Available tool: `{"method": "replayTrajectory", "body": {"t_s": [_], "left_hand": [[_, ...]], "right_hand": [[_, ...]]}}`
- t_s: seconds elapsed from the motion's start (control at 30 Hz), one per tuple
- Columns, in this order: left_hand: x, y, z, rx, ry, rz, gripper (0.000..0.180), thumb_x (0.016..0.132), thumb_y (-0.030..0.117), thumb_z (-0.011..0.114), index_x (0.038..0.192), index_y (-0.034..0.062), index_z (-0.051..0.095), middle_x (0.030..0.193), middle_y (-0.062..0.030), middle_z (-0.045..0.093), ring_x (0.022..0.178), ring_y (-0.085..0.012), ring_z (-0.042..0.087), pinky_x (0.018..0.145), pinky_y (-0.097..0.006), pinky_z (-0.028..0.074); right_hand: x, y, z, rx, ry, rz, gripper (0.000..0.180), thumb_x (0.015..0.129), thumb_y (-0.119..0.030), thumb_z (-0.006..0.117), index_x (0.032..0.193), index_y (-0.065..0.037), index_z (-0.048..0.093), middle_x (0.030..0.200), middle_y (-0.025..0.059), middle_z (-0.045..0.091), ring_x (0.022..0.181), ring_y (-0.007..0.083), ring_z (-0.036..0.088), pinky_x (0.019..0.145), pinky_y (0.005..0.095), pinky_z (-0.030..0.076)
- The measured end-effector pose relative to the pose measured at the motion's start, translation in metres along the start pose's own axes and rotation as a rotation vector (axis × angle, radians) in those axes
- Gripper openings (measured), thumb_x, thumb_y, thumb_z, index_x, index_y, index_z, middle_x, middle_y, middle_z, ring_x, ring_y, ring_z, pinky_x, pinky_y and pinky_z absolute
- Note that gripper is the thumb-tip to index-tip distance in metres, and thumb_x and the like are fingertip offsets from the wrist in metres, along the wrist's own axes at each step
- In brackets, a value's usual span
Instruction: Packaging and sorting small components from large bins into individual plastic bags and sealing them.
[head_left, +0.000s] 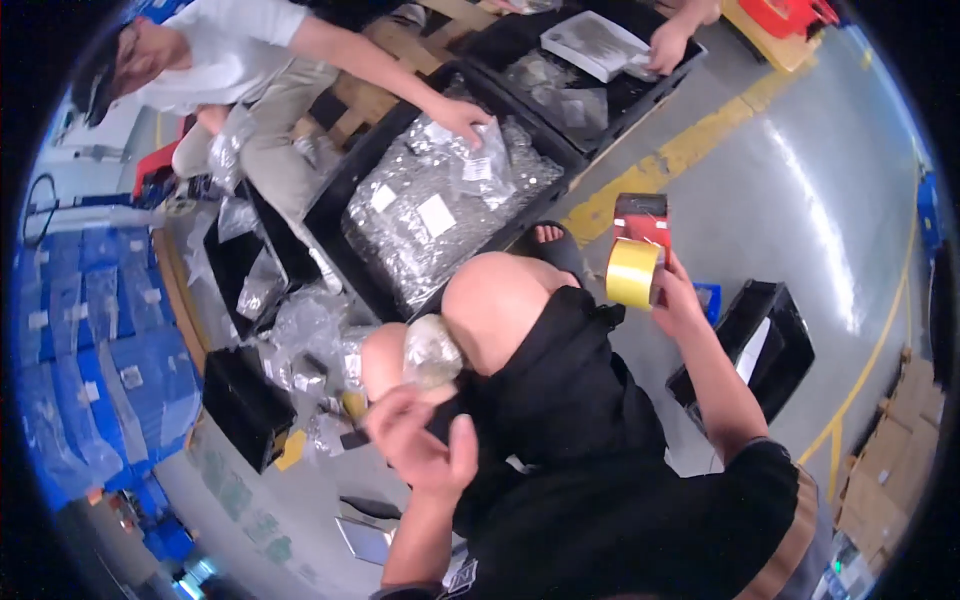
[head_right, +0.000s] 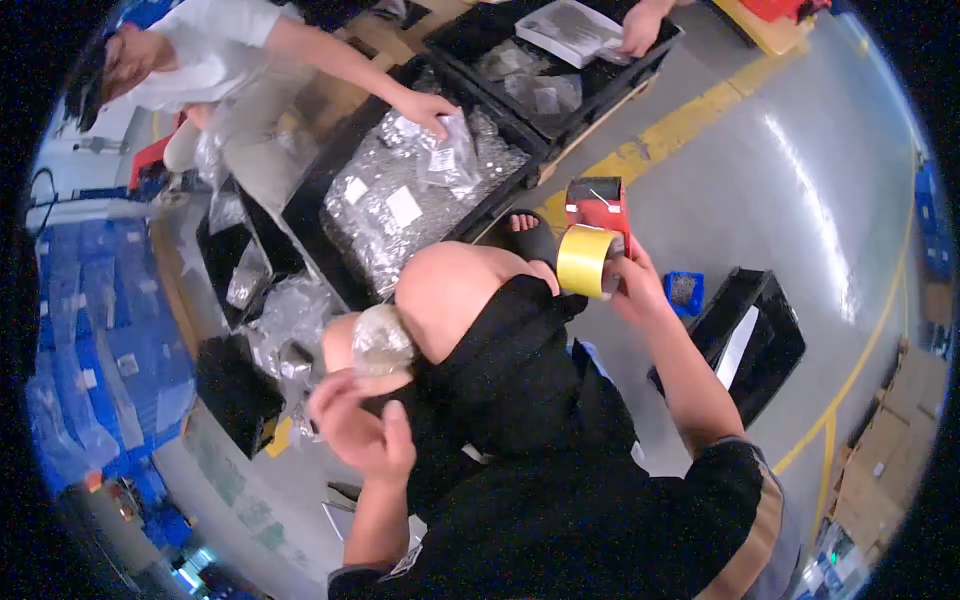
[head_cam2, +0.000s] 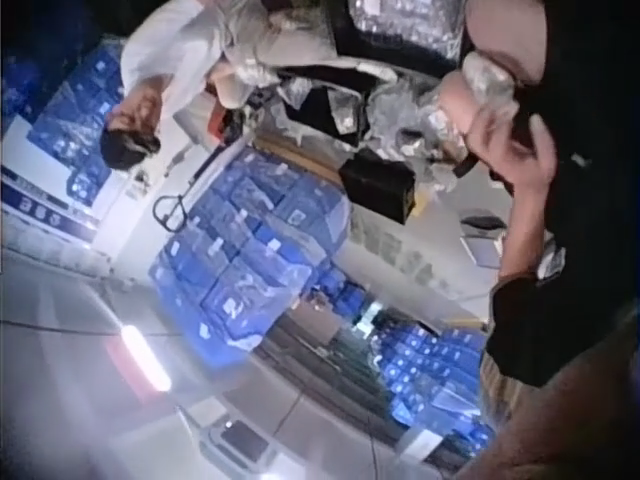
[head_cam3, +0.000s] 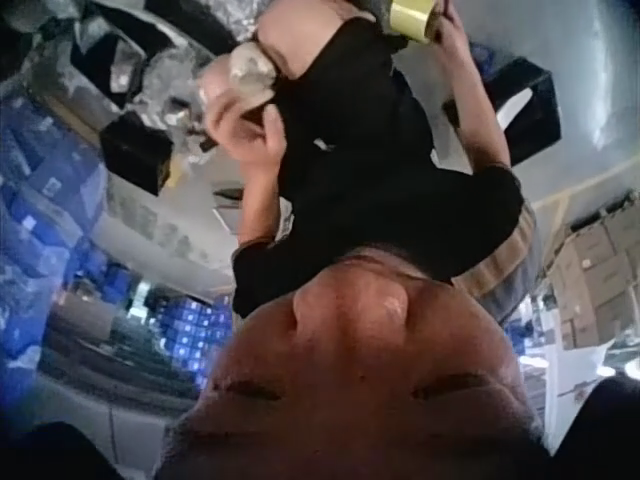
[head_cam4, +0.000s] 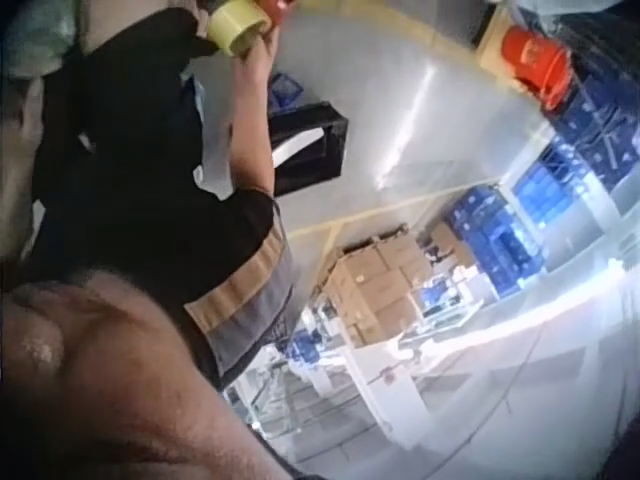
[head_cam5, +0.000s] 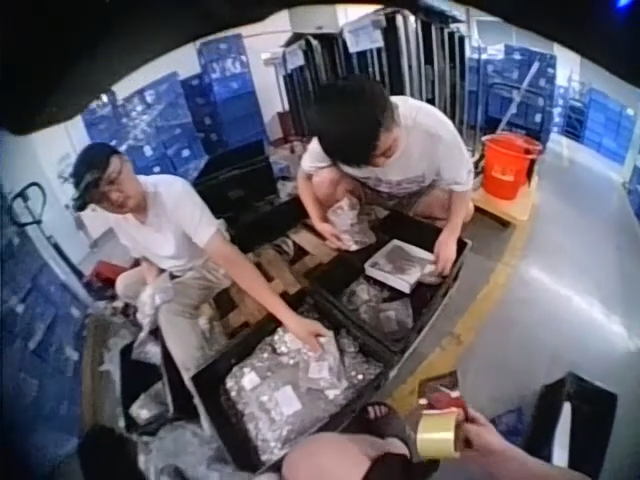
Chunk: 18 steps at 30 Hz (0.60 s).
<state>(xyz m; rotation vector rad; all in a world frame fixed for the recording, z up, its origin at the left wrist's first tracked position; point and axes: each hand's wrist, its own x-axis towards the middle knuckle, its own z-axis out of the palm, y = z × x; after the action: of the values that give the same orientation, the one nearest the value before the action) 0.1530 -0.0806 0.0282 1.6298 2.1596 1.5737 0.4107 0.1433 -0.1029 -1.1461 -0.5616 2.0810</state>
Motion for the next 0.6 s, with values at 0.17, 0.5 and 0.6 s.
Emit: {"method": "replayTrajectory", "body": {"t_s": [0.17,0.5,0.6], "left_hand": [[0.001,0.039,-0.001,-0.576,-0.301,-0.387,0.028,0.090,0.009,0.057,0.113,-0.0063,0.051,0.117,-0.0244,0.054,0.099,-0.0291,0.058,0.093,-0.041,0.044],[-0.042,0.025,-0.041,-1.173,-0.081,-1.197,0.036,0.098,0.019,0.051,0.123,-0.0073,0.054,0.114,-0.0125,0.062,0.104,-0.0192,0.060,0.093,-0.035,0.046],[-0.062,0.009,-0.035,-1.259,-0.104,-1.302,0.033,0.096,0.020,0.057,0.117,-0.0043,0.059,0.105,-0.0086,0.065,0.095,-0.0157,0.061,0.087,-0.031,0.048]], "right_hand": [[-0.055,-0.018,0.061,-0.385,-0.483,-0.251,0.071,0.071,0.001,0.057,0.139,-0.009,0.042,0.129,0.0171,0.051,0.114,0.0315,0.056,0.096,0.0458,0.047],[-0.136,-0.029,0.167,-1.711,-0.972,-1.012,0.068,0.060,-0.018,0.077,0.125,-0.031,0.060,0.116,0.0065,0.052,0.096,0.0262,0.055,0.081,0.0391,0.046],[-0.142,-0.028,0.171,-1.805,-1.042,-1.020,0.068,0.059,-0.019,0.077,0.123,-0.031,0.061,0.115,0.0062,0.053,0.094,0.0257,0.056,0.078,0.0380,0.046]]}}
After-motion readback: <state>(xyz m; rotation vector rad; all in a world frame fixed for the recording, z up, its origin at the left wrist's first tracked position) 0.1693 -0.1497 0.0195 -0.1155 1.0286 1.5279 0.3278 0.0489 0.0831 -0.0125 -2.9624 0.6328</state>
